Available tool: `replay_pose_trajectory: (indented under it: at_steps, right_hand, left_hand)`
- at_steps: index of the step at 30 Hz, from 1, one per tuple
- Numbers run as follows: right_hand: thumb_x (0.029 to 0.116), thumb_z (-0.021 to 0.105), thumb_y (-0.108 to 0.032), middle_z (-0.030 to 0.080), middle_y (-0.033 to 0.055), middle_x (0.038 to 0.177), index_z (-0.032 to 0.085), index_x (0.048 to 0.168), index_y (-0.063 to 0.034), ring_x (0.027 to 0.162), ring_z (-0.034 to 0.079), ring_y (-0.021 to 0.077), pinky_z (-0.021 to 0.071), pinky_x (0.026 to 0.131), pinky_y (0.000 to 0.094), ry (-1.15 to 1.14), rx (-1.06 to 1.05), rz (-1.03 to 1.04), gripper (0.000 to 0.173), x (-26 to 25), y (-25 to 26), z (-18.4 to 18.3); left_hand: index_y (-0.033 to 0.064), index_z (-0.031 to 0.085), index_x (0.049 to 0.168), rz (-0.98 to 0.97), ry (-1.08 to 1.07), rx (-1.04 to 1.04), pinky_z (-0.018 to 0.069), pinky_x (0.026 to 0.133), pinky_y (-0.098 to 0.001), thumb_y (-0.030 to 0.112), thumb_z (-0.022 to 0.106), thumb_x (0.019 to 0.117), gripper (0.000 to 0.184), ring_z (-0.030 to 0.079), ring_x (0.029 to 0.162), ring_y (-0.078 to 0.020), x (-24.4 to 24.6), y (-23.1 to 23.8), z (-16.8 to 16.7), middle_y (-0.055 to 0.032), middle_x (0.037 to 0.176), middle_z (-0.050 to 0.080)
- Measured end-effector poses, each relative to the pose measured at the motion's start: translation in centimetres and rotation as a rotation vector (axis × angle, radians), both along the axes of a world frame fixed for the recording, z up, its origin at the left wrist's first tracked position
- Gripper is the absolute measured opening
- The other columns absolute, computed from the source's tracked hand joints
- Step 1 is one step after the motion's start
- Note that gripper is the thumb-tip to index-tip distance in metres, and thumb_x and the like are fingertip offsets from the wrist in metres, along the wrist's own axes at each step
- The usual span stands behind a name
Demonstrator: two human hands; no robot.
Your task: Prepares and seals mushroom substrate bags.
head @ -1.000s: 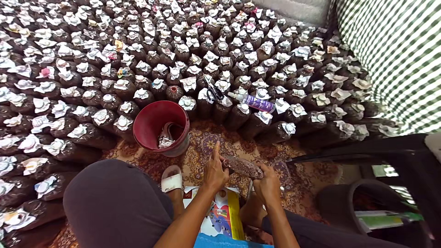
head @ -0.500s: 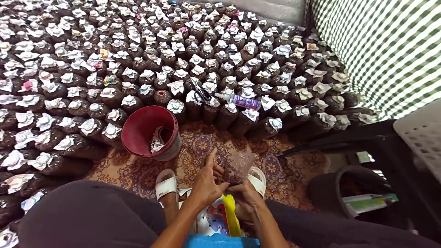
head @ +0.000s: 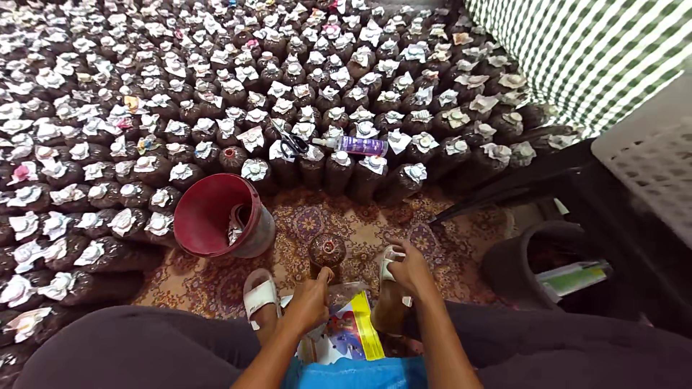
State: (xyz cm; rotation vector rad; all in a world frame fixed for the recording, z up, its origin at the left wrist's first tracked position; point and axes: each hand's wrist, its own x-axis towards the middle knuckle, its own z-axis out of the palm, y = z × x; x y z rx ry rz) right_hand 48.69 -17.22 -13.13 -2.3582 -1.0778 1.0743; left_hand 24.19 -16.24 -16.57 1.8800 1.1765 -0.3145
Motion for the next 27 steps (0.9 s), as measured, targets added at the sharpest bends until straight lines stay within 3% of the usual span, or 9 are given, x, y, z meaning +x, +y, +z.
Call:
replay_pose_trajectory:
  at_steps: [3, 6, 12, 17, 19, 21, 25, 27]
  right_hand:
    - [0.0863, 0.070, 0.002, 0.058, 0.0187, 0.139, 0.059, 0.141, -0.0112, 0.121, 0.062, 0.0365, 0.0523, 0.098, 0.0557, -0.001, 0.070, 0.023, 0.058, -1.2, 0.6, 1.1]
    - [0.0897, 0.071, -0.004, 0.060, 0.0175, 0.138, 0.060, 0.141, -0.0122, 0.121, 0.062, 0.0357, 0.0504, 0.100, 0.0561, -0.013, 0.054, 0.067, 0.053, -1.7, 0.7, 0.9]
    - [0.0976, 0.065, -0.012, 0.062, 0.0153, 0.136, 0.062, 0.138, -0.0129, 0.120, 0.063, 0.0332, 0.0504, 0.101, 0.0542, 0.039, -0.054, 0.155, 0.041, -1.9, 0.8, 0.5]
    - [0.1031, 0.057, -0.014, 0.070, 0.0118, 0.126, 0.065, 0.133, -0.0109, 0.115, 0.067, 0.0284, 0.0515, 0.101, 0.0512, 0.018, -0.101, 0.223, 0.031, -2.7, 1.2, 0.8]
    - [0.1067, 0.053, -0.022, 0.072, 0.0127, 0.118, 0.068, 0.129, -0.0112, 0.112, 0.068, 0.0303, 0.0514, 0.099, 0.0536, -0.024, -0.096, 0.253, 0.029, -3.5, 1.4, 1.0]
    - [0.1075, 0.051, -0.037, 0.073, 0.0137, 0.110, 0.070, 0.124, -0.0113, 0.105, 0.070, 0.0322, 0.0526, 0.094, 0.0559, -0.059, -0.108, 0.301, 0.036, -4.7, 1.7, 0.9]
    - [0.0974, 0.046, -0.072, 0.073, 0.0131, 0.110, 0.071, 0.120, -0.0131, 0.108, 0.069, 0.0326, 0.0524, 0.093, 0.0571, -0.194, -0.256, 0.424, 0.068, -8.2, 3.2, 1.5]
    - [0.0936, 0.042, -0.079, 0.072, 0.0153, 0.115, 0.069, 0.124, -0.0112, 0.114, 0.067, 0.0336, 0.0508, 0.095, 0.0567, -0.294, -0.328, 0.481, 0.079, -9.6, 4.8, 1.7]
  left_hand:
    - [0.0089, 0.037, 0.149, -0.103, 0.139, -0.064, 0.0529, 0.089, -0.0605, 0.006, 0.072, 0.0812, 0.077, 0.067, 0.104, -0.0422, 0.7, -0.9, -3.5, -0.0212, 0.108, 0.068]
    - [0.0127, 0.027, 0.159, -0.155, 0.233, -0.117, 0.0510, 0.095, -0.0634, 0.005, 0.067, 0.0898, 0.080, 0.065, 0.113, -0.0466, 0.6, -2.5, -6.2, -0.0261, 0.121, 0.066]
    - [0.0147, 0.003, 0.165, -0.166, 0.327, -0.220, 0.0490, 0.099, -0.0631, 0.008, 0.074, 0.0844, 0.108, 0.062, 0.120, -0.0462, 0.7, -2.5, -6.7, -0.0267, 0.130, 0.062]
    - [0.0087, 0.010, 0.164, 0.059, 0.415, -0.245, 0.0483, 0.101, -0.0627, 0.024, 0.075, 0.0873, 0.102, 0.059, 0.125, -0.0451, -0.8, -0.3, -5.9, -0.0265, 0.137, 0.059]
    - [0.0086, 0.010, 0.164, 0.216, 0.378, -0.189, 0.0488, 0.102, -0.0599, 0.029, 0.077, 0.0845, 0.106, 0.061, 0.124, -0.0412, -1.9, 1.4, -5.1, -0.0236, 0.136, 0.061]
    - [0.0108, 0.011, 0.165, 0.372, 0.187, -0.066, 0.0483, 0.104, -0.0561, 0.028, 0.081, 0.0804, 0.111, 0.061, 0.124, -0.0372, -2.8, 2.8, -4.8, -0.0205, 0.136, 0.062]
    - [0.0238, 0.005, 0.166, 0.507, -0.084, 0.089, 0.0463, 0.108, -0.0549, 0.031, 0.088, 0.0725, 0.126, 0.055, 0.134, -0.0343, -1.8, 4.3, -5.7, -0.0144, 0.156, 0.046]
    - [0.0212, 0.005, 0.167, 0.503, -0.126, 0.106, 0.0462, 0.109, -0.0537, 0.030, 0.088, 0.0710, 0.127, 0.054, 0.136, -0.0334, -1.1, 4.0, -6.5, -0.0141, 0.160, 0.042]
